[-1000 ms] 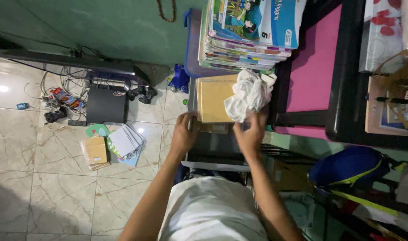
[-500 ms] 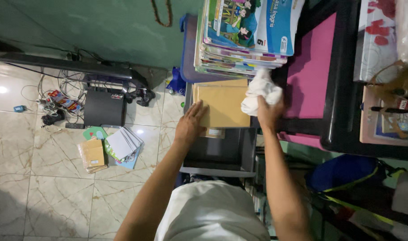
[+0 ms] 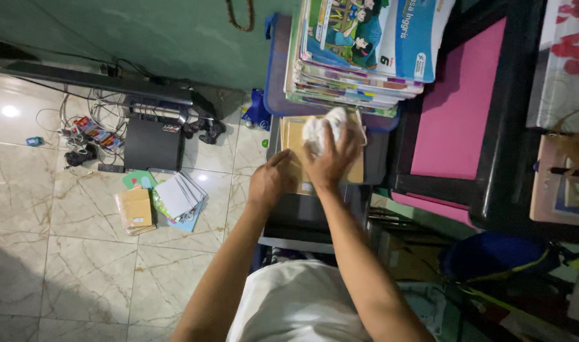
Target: The person wipes the covers of several small notebooks with a white cloth. They pick up each notebook from the floor, wipe both sides, and place it into a drawer. The person repeats this process for multiple notebooks.
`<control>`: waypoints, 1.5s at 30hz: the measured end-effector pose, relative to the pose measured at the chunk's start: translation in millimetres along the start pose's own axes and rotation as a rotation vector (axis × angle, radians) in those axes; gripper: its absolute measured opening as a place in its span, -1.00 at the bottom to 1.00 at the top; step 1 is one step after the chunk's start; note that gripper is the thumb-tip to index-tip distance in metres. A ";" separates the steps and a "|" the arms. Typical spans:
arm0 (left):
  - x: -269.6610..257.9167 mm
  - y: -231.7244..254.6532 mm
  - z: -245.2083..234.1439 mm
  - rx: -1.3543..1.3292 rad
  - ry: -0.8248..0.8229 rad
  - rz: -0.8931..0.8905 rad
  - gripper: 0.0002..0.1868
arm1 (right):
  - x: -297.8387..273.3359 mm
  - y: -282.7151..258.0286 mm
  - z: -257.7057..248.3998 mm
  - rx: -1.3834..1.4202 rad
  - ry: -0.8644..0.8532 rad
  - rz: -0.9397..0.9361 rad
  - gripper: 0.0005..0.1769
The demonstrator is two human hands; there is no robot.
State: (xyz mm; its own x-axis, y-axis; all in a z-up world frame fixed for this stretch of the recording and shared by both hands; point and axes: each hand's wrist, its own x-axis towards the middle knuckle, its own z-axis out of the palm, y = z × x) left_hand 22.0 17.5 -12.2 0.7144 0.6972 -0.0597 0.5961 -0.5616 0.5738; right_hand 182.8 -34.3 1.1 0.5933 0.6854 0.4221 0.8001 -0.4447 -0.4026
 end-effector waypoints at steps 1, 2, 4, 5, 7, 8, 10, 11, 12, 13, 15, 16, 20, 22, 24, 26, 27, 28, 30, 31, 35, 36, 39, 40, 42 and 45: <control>-1.2 1.1 -0.7 -0.001 0.028 -0.001 -0.48 | -0.8 -8.1 2.9 0.068 -0.045 -0.017 -0.33; -4.0 3.2 -1.4 -0.006 0.054 -0.002 -0.51 | -4.5 -12.2 3.0 0.133 -0.092 -0.033 -0.32; -3.0 6.2 -4.3 0.010 0.050 -0.016 -0.56 | -10.8 -9.3 -0.4 0.205 -0.158 -0.174 -0.43; 0.1 6.7 -6.2 0.030 0.021 -0.031 -0.58 | -11.7 -2.6 -3.1 0.240 -0.183 -0.247 -0.47; -6.2 8.3 -7.5 0.048 0.035 -0.010 -0.54 | -22.1 16.6 -17.0 0.247 -0.286 -0.250 -0.45; -8.1 9.2 -5.8 0.049 0.091 0.030 -0.49 | -25.3 30.3 -25.2 0.250 -0.336 -0.253 -0.44; -3.6 8.2 -3.3 0.044 0.126 0.048 -0.41 | -19.1 53.2 -34.3 0.421 -0.234 -0.063 -0.52; 3.1 5.9 -2.9 0.038 0.104 0.026 -0.38 | -5.0 61.3 -31.0 0.294 -0.157 -0.047 -0.52; -2.3 6.7 -0.3 0.026 0.063 -0.006 -0.35 | -0.5 65.8 -31.8 0.163 -0.097 -0.017 -0.52; -5.2 6.4 2.7 0.035 0.065 -0.008 -0.34 | 3.2 66.3 -29.9 0.032 -0.037 0.011 -0.51; -7.9 5.9 9.2 0.058 0.068 -0.010 -0.33 | 8.9 50.0 -10.0 0.072 0.046 0.059 -0.42; -6.5 3.7 10.7 0.068 0.070 -0.004 -0.35 | 11.0 35.4 2.8 0.095 0.094 0.080 -0.38; -12.0 -4.7 16.1 0.196 0.016 -0.010 -0.54 | -4.5 -11.4 23.9 0.292 -0.227 -0.068 -0.41; -12.7 -7.1 18.6 0.271 -0.006 -0.015 -0.56 | -8.7 -5.1 13.0 0.283 -0.271 -0.197 -0.48; -13.1 -7.2 20.3 0.311 -0.004 -0.009 -0.45 | -11.8 14.5 -4.7 0.260 -0.279 -0.233 -0.53; -9.9 -6.4 19.7 0.212 0.017 -0.008 -0.40 | -5.1 43.7 -22.9 0.166 -0.195 -0.187 -0.54; -6.7 -6.3 18.4 0.163 0.030 -0.009 -0.35 | 1.2 53.4 -26.0 0.088 -0.127 -0.168 -0.53; -6.9 -6.4 16.0 0.140 0.021 -0.008 -0.32 | 5.4 56.8 -24.7 0.061 -0.060 -0.111 -0.53; -10.1 -5.0 12.7 0.088 -0.007 -0.005 -0.26 | 11.5 56.3 -19.0 0.000 0.066 0.009 -0.51; -13.7 -2.9 12.1 0.079 -0.022 -0.011 -0.24 | 10.5 49.3 -13.3 -0.024 0.067 0.029 -0.46; -13.0 -6.4 5.9 0.148 -0.073 -0.003 -0.41 | -1.6 -8.7 17.8 0.085 -0.078 -0.067 -0.40; -13.5 -7.6 5.6 0.184 -0.088 0.006 -0.51 | -9.3 -16.6 14.8 0.151 -0.137 -0.148 -0.44; -15.6 -10.2 8.6 0.218 -0.190 -0.080 -0.70 | -34.4 -14.4 -14.6 0.245 -0.245 -0.237 -0.48; -12.9 -12.2 9.1 0.226 -0.171 -0.062 -0.65 | -37.2 -7.5 -23.8 0.261 -0.265 -0.242 -0.49; -16.1 -11.8 12.6 0.235 -0.148 -0.029 -0.56 | -43.9 17.0 -48.4 0.187 -0.337 -0.274 -0.54; -9.1 -12.8 11.3 0.233 -0.053 0.027 -0.32 | -28.7 52.6 -64.1 0.090 -0.187 -0.240 -0.50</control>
State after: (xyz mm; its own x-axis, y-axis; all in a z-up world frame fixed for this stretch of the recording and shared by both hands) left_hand 12.0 13.3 -28.2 0.7458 0.6596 -0.0933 0.6406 -0.6717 0.3721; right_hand 213.5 -114.4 19.9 0.3551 0.8626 0.3602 0.8993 -0.2101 -0.3835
